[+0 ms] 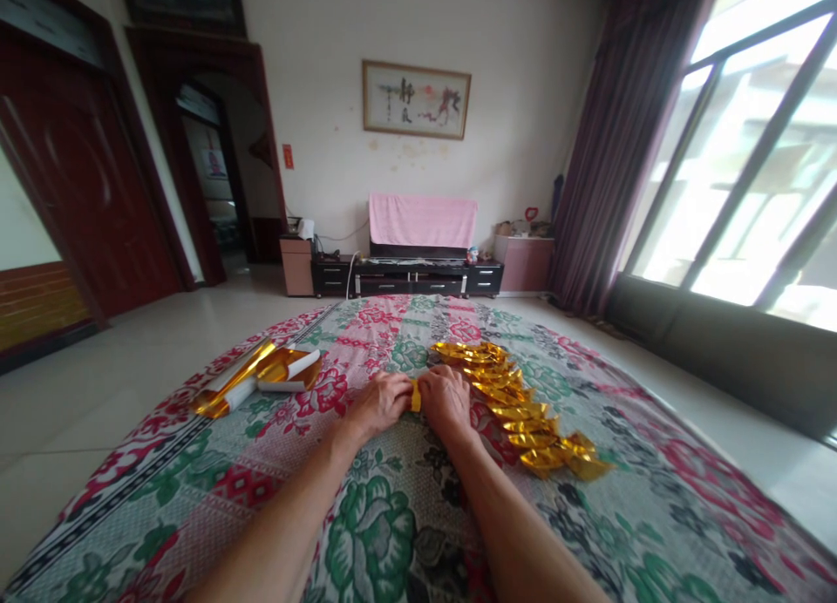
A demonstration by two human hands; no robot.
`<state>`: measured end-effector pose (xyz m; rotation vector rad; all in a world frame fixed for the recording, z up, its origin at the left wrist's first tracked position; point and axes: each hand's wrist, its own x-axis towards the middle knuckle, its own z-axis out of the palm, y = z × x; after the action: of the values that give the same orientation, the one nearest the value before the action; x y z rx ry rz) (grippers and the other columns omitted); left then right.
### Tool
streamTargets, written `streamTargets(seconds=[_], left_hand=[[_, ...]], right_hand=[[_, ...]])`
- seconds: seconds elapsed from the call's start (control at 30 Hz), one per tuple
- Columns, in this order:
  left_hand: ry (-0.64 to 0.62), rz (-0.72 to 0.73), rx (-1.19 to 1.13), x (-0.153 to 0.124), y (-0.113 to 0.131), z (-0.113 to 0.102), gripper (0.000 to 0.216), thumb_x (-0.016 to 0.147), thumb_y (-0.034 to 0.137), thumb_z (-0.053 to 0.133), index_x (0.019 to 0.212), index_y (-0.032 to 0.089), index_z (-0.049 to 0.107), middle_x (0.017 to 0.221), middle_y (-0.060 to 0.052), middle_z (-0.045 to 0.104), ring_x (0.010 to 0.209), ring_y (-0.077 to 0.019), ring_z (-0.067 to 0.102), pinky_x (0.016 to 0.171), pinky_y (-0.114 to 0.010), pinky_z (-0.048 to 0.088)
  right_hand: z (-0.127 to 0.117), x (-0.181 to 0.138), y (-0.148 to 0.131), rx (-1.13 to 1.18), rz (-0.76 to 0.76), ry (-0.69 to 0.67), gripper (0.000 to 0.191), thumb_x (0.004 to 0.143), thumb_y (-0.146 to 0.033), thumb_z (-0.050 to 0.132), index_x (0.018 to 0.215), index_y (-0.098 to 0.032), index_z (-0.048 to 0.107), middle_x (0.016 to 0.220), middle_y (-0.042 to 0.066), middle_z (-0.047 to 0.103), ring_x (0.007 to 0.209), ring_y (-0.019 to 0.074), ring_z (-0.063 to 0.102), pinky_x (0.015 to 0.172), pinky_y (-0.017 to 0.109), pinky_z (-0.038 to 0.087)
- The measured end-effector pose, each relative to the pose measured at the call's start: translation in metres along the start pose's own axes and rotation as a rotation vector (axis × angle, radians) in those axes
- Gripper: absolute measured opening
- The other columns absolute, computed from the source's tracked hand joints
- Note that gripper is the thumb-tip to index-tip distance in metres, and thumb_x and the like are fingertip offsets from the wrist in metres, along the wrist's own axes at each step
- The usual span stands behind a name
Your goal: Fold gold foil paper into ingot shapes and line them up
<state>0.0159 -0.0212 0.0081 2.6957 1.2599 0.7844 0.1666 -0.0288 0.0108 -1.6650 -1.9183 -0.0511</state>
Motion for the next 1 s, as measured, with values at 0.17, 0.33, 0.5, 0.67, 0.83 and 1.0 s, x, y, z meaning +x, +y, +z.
streamTargets(seconds=[0.17,0.33,0.5,0.67,0.83,1.0], left_hand=[[-0.003,-0.01,-0.046,0.0,0.003,-0.003,0.023,0.08,0.018,0.044,0.091,0.021,0.064,0.097,-0.002,0.063,0.09,-0.015,0.056,0.088,-0.029,0.039],[0.009,-0.048,-0.118,-0.003,-0.003,-0.006,0.024,0.076,0.02,0.049,0.094,0.021,0.065,0.104,-0.003,0.063,0.097,-0.0158,0.055,0.091,-0.029,0.04],[0.119,-0.193,-0.088,-0.011,-0.023,-0.01,0.029,0.066,0.021,0.06,0.095,0.019,0.065,0.107,-0.005,0.062,0.1,-0.0176,0.055,0.093,-0.028,0.04],[0.191,-0.288,0.095,-0.008,-0.028,-0.002,0.018,0.077,0.029,0.051,0.078,0.018,0.065,0.091,-0.006,0.064,0.092,-0.0175,0.056,0.087,-0.03,0.041],[0.252,-0.371,0.173,0.002,-0.022,0.009,0.012,0.074,0.029,0.056,0.076,0.018,0.062,0.085,-0.004,0.063,0.084,-0.0174,0.056,0.08,-0.031,0.041],[0.214,-0.443,0.173,0.012,-0.019,0.01,0.01,0.07,0.027,0.058,0.076,0.019,0.061,0.087,-0.003,0.063,0.086,-0.0192,0.055,0.079,-0.032,0.04]], right_hand=[[0.001,-0.002,-0.002,0.186,-0.181,0.019,0.027,0.08,-0.012,0.039,0.09,-0.02,0.063,0.089,0.004,0.059,0.083,0.0135,0.052,0.075,0.022,0.035],[0.005,-0.003,0.0,0.234,-0.237,-0.04,0.022,0.07,-0.009,0.047,0.084,-0.019,0.062,0.08,0.003,0.059,0.076,0.0132,0.052,0.07,0.02,0.038],[0.007,-0.002,0.0,0.229,-0.258,-0.051,0.021,0.071,-0.012,0.047,0.081,-0.019,0.063,0.079,0.003,0.058,0.078,0.0134,0.052,0.071,0.02,0.039],[0.009,-0.001,-0.001,0.204,-0.29,-0.066,0.022,0.072,-0.012,0.046,0.079,-0.02,0.066,0.087,0.004,0.06,0.085,0.0129,0.052,0.075,0.019,0.039],[0.01,-0.001,-0.001,0.198,-0.294,-0.075,0.023,0.071,-0.011,0.046,0.078,-0.02,0.067,0.089,0.003,0.062,0.087,0.0129,0.052,0.079,0.02,0.038],[0.007,-0.001,-0.001,0.241,-0.306,-0.08,0.024,0.07,-0.01,0.045,0.074,-0.02,0.066,0.083,0.003,0.061,0.088,0.0137,0.051,0.08,0.021,0.038]])
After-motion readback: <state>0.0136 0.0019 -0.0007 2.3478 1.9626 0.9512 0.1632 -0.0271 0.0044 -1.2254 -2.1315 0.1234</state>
